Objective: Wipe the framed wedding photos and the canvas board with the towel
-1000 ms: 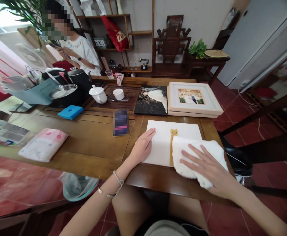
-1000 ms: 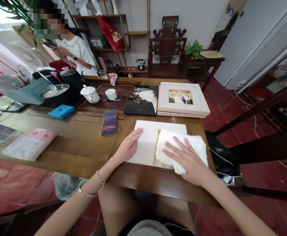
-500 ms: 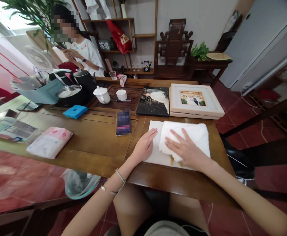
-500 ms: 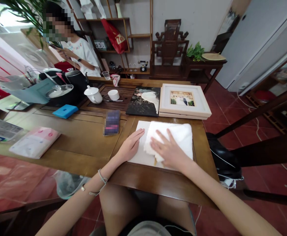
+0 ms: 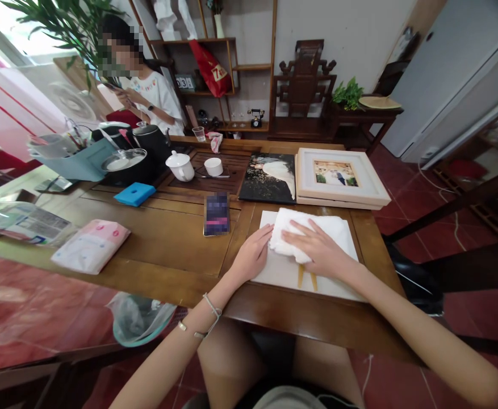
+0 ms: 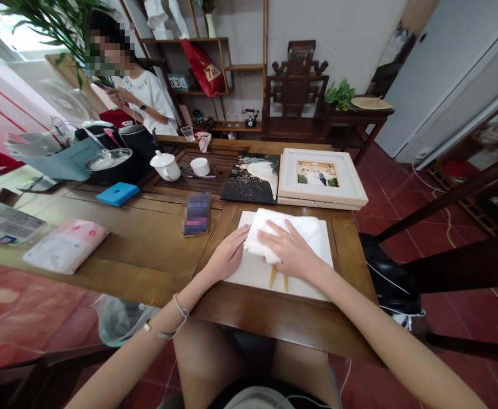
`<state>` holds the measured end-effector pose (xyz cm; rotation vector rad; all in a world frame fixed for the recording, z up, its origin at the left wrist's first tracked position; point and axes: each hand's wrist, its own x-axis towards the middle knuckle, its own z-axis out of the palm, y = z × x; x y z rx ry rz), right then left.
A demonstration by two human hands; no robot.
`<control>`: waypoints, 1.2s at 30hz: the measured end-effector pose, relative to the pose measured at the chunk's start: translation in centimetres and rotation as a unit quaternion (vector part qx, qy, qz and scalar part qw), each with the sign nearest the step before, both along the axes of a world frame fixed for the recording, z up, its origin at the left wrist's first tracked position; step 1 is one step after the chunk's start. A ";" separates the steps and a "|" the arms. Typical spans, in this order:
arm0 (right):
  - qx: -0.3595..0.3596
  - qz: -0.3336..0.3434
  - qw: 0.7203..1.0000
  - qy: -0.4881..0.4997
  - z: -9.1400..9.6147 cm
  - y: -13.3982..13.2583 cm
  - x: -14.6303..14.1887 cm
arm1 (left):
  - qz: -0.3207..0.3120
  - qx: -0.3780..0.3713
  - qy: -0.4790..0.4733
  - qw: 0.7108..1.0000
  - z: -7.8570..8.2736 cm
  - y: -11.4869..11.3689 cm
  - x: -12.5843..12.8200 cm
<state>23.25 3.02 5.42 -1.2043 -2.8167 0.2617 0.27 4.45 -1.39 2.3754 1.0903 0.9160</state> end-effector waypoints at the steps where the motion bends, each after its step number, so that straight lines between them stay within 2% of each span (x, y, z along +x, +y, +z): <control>1: 0.011 -0.021 1.000 -0.004 0.0 0.9 -0.3 | 0.001 0.000 0.003 1.000 0.0 0.0 0.0; 3: 0.030 -0.052 0.998 -0.018 -0.1 1.7 -1.2 | -0.001 0.000 0.006 1.000 0.0 0.0 0.0; 5: 0.045 -0.052 0.997 -0.040 -0.2 0.9 -2.1 | -0.005 0.002 0.004 1.000 0.0 0.0 0.0; 11: 0.041 0.070 0.996 -0.047 -0.5 -7.5 -3.6 | -0.026 -0.011 -0.003 1.000 0.0 0.1 -0.2; 14: 0.015 0.119 0.992 -0.026 -0.4 -9.7 -3.0 | -0.023 -0.023 -0.006 0.999 0.1 0.0 -0.3; 17: -0.018 0.109 0.994 -0.005 -0.3 -8.4 -1.9 | -0.017 -0.021 -0.007 1.000 0.1 -0.1 -0.2; 21: -0.019 0.021 1.000 -0.008 0.0 -3.5 -0.7 | -0.005 -0.004 0.008 1.000 0.1 0.0 0.0; 24: 0.005 -0.047 0.999 -0.020 0.2 -0.2 -1.2 | 0.002 0.006 0.011 1.000 0.0 0.1 0.1; 26: 0.026 -0.081 0.996 -0.036 0.1 0.3 -2.3 | 0.005 0.008 0.009 1.000 -0.1 0.1 0.1; 29: 0.062 -0.095 0.992 -0.060 -0.5 -2.4 -4.6 | -0.010 0.011 0.003 1.000 -0.1 0.1 -0.1; 32: 0.076 -0.043 0.995 -0.058 -1.0 -7.2 -6.5 | -0.027 0.010 -0.004 1.000 -0.2 0.1 -0.3; 34: 0.059 0.003 0.997 -0.042 -0.8 -9.5 -6.7 | -0.026 0.003 -0.007 1.000 -0.2 0.1 -0.3; 36: 0.015 0.032 0.999 -0.017 -0.3 -9.9 -5.8 | -0.026 -0.004 -0.006 1.000 -0.2 0.2 -0.3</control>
